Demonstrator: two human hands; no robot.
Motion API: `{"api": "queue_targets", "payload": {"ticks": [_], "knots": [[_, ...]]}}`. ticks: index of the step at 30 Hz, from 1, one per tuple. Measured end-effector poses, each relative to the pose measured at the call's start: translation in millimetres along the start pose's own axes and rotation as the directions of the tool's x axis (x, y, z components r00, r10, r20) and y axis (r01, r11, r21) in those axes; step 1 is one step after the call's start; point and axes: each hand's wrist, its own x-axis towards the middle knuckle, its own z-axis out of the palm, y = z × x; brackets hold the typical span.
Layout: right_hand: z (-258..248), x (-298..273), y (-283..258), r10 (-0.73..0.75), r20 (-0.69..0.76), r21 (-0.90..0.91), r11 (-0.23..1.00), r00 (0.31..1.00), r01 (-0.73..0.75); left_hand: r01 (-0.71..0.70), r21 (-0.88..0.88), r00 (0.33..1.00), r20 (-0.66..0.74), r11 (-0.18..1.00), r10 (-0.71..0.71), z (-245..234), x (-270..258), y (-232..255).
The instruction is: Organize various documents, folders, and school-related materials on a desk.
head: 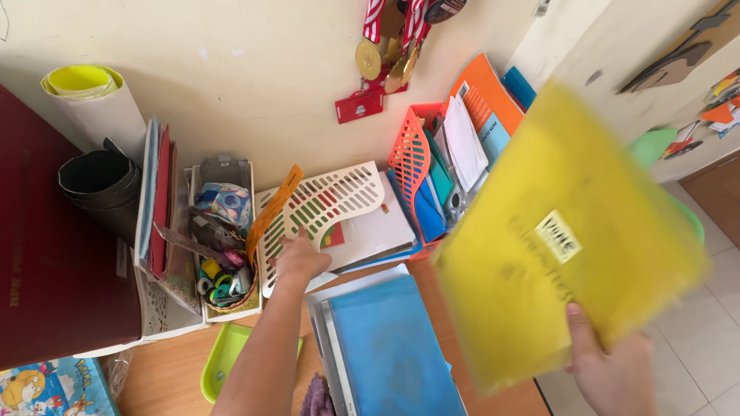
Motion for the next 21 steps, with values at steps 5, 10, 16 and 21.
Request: {"api": "queue_targets", "payload": {"ticks": [5,10,16,21], "knots": [[57,-4,90,0.190,0.122,-0.021,0.982,0.974,-0.189,0.028,0.054,0.999,0.013,0.998,-0.029,-3,-10,10],[131,-40,128,0.199,0.120,0.301,0.926,0.973,-0.227,0.038,0.076,0.999,0.017,0.996,-0.039,11,-11,6],[161,-78,126,0.204,0.102,0.392,0.892,0.974,-0.228,0.055,0.036,0.998,0.004,0.998,-0.055,9,-33,9],[152,-90,169,0.248,0.225,0.621,0.709,0.942,-0.335,0.024,0.027,1.000,0.016,0.999,-0.025,19,-38,-7]]}}
